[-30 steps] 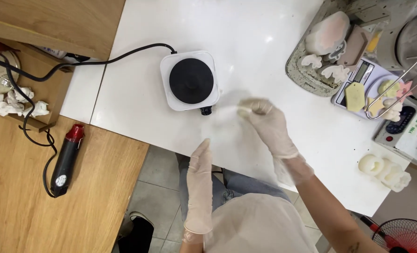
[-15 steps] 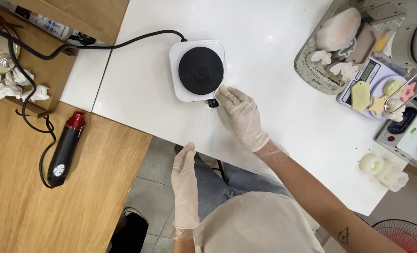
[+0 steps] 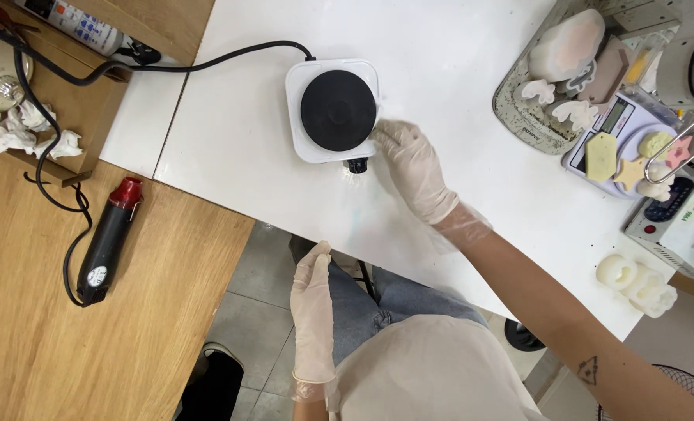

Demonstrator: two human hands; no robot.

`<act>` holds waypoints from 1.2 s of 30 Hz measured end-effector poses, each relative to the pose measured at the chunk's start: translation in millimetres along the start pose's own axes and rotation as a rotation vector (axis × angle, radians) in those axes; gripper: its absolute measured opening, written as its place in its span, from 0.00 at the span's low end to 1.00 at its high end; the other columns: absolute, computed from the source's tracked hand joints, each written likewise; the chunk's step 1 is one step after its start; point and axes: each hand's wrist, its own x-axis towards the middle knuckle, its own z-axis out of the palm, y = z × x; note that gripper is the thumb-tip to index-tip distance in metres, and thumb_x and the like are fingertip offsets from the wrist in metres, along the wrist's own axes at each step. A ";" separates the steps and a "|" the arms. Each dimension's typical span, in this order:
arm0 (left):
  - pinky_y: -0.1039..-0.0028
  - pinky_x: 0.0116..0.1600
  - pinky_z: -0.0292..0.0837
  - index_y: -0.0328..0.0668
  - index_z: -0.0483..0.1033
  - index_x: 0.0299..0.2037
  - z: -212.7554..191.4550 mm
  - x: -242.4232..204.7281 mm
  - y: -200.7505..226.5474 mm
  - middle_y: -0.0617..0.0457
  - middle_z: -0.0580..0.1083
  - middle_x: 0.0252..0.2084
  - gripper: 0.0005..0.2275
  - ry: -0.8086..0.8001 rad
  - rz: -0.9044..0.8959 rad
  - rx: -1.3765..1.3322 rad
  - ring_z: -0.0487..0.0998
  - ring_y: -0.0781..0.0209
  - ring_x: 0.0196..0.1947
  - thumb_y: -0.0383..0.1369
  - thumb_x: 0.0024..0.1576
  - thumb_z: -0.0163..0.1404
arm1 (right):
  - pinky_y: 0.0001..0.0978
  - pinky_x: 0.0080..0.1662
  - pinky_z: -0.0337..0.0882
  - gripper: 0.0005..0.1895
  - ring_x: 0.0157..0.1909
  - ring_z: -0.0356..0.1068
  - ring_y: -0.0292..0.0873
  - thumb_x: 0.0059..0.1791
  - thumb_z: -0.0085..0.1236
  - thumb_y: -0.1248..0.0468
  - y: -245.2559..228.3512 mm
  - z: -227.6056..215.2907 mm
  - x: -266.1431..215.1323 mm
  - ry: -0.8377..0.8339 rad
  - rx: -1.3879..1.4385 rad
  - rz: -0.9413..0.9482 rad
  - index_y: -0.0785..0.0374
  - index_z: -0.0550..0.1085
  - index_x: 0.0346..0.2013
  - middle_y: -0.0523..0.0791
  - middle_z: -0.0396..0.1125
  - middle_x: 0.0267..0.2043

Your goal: Cleaning a hot plate and surrounding workbench area in a candle workshop.

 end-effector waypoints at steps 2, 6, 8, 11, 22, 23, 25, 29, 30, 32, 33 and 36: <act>0.75 0.68 0.62 0.41 0.79 0.51 1.2 6.1 -6.4 0.56 0.78 0.52 0.11 -0.015 0.007 -0.016 0.73 0.67 0.58 0.32 0.62 0.49 | 0.34 0.57 0.74 0.16 0.59 0.69 0.48 0.53 0.59 0.68 5.1 0.4 -3.7 -0.019 0.014 -0.012 0.59 0.78 0.55 0.45 0.71 0.58; 0.76 0.67 0.63 0.40 0.80 0.51 1.7 5.9 -13.9 0.56 0.78 0.52 0.11 -0.032 -0.003 0.006 0.74 0.67 0.58 0.31 0.62 0.49 | 0.33 0.61 0.72 0.20 0.63 0.68 0.46 0.51 0.61 0.68 13.3 -7.3 -6.8 -0.100 0.020 -0.060 0.57 0.77 0.59 0.45 0.70 0.62; 0.76 0.67 0.63 0.39 0.80 0.51 2.4 2.0 -12.7 0.56 0.78 0.52 0.11 -0.023 -0.007 0.031 0.74 0.67 0.58 0.31 0.62 0.48 | 0.32 0.62 0.72 0.22 0.65 0.68 0.45 0.50 0.61 0.68 9.7 -5.6 -6.7 -0.091 -0.008 -0.070 0.57 0.77 0.60 0.45 0.69 0.64; 0.76 0.67 0.63 0.40 0.80 0.52 2.0 -0.8 -10.4 0.56 0.78 0.53 0.12 -0.018 -0.012 0.091 0.73 0.67 0.59 0.31 0.62 0.48 | 0.32 0.63 0.73 0.24 0.67 0.68 0.46 0.48 0.63 0.71 -0.7 2.8 -10.6 -0.016 -0.123 -0.118 0.57 0.77 0.59 0.44 0.70 0.63; 0.76 0.67 0.64 0.40 0.80 0.51 0.4 -0.4 -10.5 0.54 0.79 0.52 0.11 0.001 -0.046 0.056 0.75 0.67 0.57 0.32 0.62 0.49 | 0.36 0.50 0.74 0.15 0.49 0.70 0.45 0.44 0.71 0.68 -7.0 1.6 13.0 0.026 0.087 -0.218 0.57 0.82 0.45 0.42 0.72 0.47; 0.76 0.67 0.64 0.40 0.80 0.51 -0.3 -1.1 -11.7 0.54 0.79 0.52 0.11 0.000 -0.048 0.057 0.75 0.67 0.57 0.32 0.62 0.49 | 0.36 0.50 0.74 0.15 0.49 0.70 0.45 0.44 0.71 0.68 -3.7 -0.3 11.9 0.025 0.087 -0.216 0.57 0.82 0.45 0.42 0.72 0.47; 0.75 0.67 0.63 0.41 0.80 0.51 -2.6 -1.9 -13.1 0.55 0.79 0.52 0.11 -0.004 -0.049 0.067 0.74 0.67 0.58 0.32 0.62 0.49 | 0.35 0.50 0.74 0.14 0.49 0.70 0.45 0.46 0.71 0.68 1.7 -3.0 11.2 0.042 0.152 -0.178 0.59 0.81 0.46 0.43 0.71 0.47; 0.75 0.67 0.63 0.44 0.81 0.51 -2.1 -8.3 0.6 0.57 0.79 0.52 0.11 0.036 -0.086 0.120 0.74 0.68 0.58 0.33 0.62 0.48 | 0.35 0.52 0.75 0.14 0.52 0.70 0.45 0.47 0.68 0.71 11.1 -5.5 10.4 0.043 0.197 -0.223 0.61 0.79 0.47 0.44 0.71 0.50; 0.76 0.68 0.62 0.44 0.81 0.51 -4.2 -6.6 -1.0 0.58 0.79 0.52 0.11 0.050 -0.095 0.132 0.74 0.68 0.58 0.33 0.62 0.48 | 0.35 0.52 0.75 0.15 0.52 0.70 0.45 0.47 0.68 0.72 3.7 -3.7 12.4 0.027 0.210 -0.215 0.62 0.79 0.48 0.44 0.71 0.50; 0.76 0.68 0.62 0.45 0.81 0.51 -3.1 -7.5 -5.6 0.59 0.79 0.52 0.11 0.051 -0.116 0.146 0.74 0.69 0.59 0.33 0.62 0.48 | 0.34 0.52 0.75 0.16 0.52 0.70 0.46 0.47 0.67 0.73 1.4 -7.7 8.5 0.005 0.211 -0.197 0.62 0.79 0.49 0.45 0.71 0.50; 0.76 0.68 0.62 0.45 0.81 0.51 -2.6 -8.2 -6.1 0.59 0.79 0.52 0.11 0.040 -0.111 0.152 0.74 0.69 0.59 0.33 0.62 0.48 | 0.34 0.52 0.75 0.15 0.52 0.71 0.46 0.47 0.67 0.72 3.8 -9.4 6.2 -0.002 0.202 -0.181 0.61 0.80 0.49 0.45 0.72 0.50; 0.76 0.68 0.62 0.45 0.81 0.50 -5.2 -7.4 -7.2 0.59 0.79 0.52 0.11 0.029 -0.091 0.160 0.74 0.68 0.59 0.33 0.62 0.48 | 0.33 0.53 0.75 0.16 0.53 0.71 0.47 0.47 0.67 0.72 10.9 -8.5 2.0 0.010 0.182 -0.183 0.61 0.79 0.50 0.45 0.72 0.51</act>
